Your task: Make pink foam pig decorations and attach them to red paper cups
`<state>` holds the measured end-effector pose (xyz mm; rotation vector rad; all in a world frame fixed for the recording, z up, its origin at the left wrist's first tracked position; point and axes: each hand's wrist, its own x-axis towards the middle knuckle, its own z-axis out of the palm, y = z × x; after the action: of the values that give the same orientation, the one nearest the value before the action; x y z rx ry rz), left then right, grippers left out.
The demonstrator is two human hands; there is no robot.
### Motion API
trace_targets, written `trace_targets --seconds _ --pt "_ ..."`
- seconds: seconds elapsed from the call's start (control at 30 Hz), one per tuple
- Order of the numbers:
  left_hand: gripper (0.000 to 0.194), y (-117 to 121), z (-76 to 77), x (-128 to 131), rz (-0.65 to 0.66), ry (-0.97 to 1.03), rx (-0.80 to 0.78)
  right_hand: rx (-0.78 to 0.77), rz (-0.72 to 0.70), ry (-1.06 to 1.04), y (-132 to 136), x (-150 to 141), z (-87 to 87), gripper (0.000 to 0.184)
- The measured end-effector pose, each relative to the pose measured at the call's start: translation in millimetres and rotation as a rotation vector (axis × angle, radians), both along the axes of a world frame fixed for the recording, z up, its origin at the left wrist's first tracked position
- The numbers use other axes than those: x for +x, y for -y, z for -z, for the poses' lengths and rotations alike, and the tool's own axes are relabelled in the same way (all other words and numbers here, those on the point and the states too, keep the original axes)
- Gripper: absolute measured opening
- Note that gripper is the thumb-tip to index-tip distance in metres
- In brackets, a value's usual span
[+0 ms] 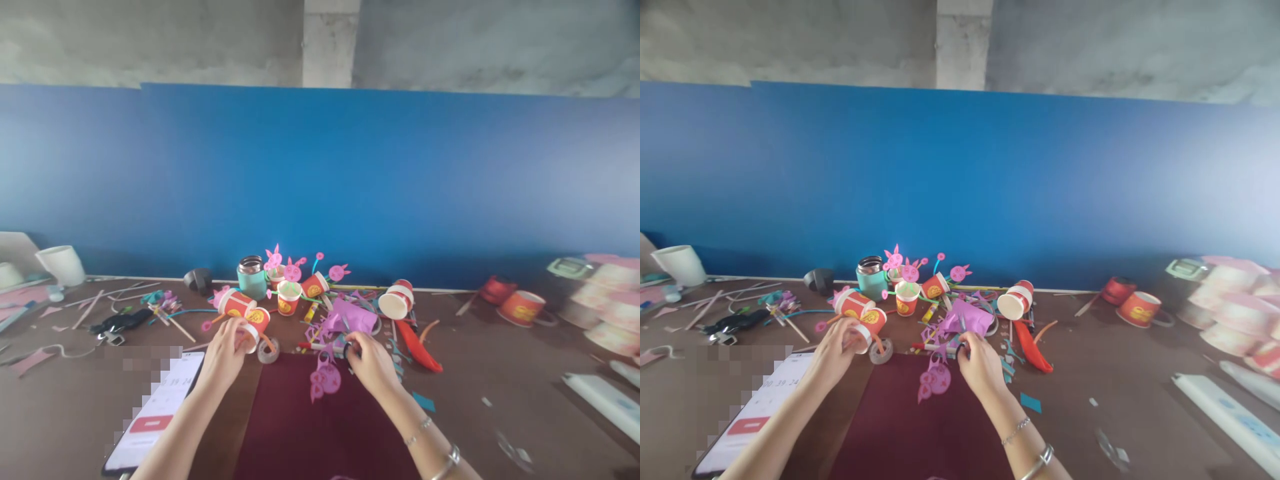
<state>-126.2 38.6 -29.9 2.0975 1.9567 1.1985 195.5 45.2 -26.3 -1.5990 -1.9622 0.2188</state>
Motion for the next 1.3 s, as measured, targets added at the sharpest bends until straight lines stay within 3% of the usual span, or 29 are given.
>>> trace_targets --seconds 0.1,0.2,0.3,0.43,0.5,0.6,0.73,0.87,1.0,1.17,1.3 --pt "0.019 0.3 -5.0 1.5 -0.056 0.024 0.103 0.048 -0.066 -0.015 4.4 -4.8 -3.8 0.017" --pt "0.023 4.0 -11.4 4.3 -0.162 0.040 0.224 0.051 -0.257 -0.038 11.0 -12.0 -10.9 0.013" --pt "0.023 8.5 -17.2 7.6 -0.183 0.026 0.225 -0.014 -0.393 -0.003 17.8 -18.9 -14.5 0.007" --pt "0.017 11.9 -20.2 12.7 -0.057 0.031 0.117 -0.103 -0.358 0.073 21.0 -20.3 -6.7 0.037" --pt "0.012 12.9 -22.1 15.7 -0.010 0.061 0.038 -0.115 -0.325 0.093 20.1 -18.7 -1.3 0.041" --pt "0.010 14.3 -30.5 20.1 0.045 0.100 -0.061 -0.097 -0.272 0.087 17.6 -17.3 2.6 0.030" --pt "0.020 13.3 -53.0 25.1 0.128 0.110 -0.238 -0.023 -0.197 0.007 12.2 -17.4 0.5 0.010" --pt "0.025 7.5 -72.0 34.1 0.330 0.045 -0.419 -0.105 -0.142 -0.240 3.5 -13.8 -2.3 0.016" --pt "0.018 -0.9 -77.4 49.2 0.474 -0.001 -0.623 -0.152 -0.026 -0.604 -2.0 -8.4 -5.5 0.024" --pt "0.019 -10.1 -82.0 63.3 0.537 -0.057 -0.552 -0.320 -0.001 -1.083 -0.7 -7.9 -10.9 0.029" --pt "0.026 -14.9 -87.2 70.6 0.597 -0.145 -0.549 -0.356 -0.020 -1.284 0.7 -9.5 -13.9 0.031"
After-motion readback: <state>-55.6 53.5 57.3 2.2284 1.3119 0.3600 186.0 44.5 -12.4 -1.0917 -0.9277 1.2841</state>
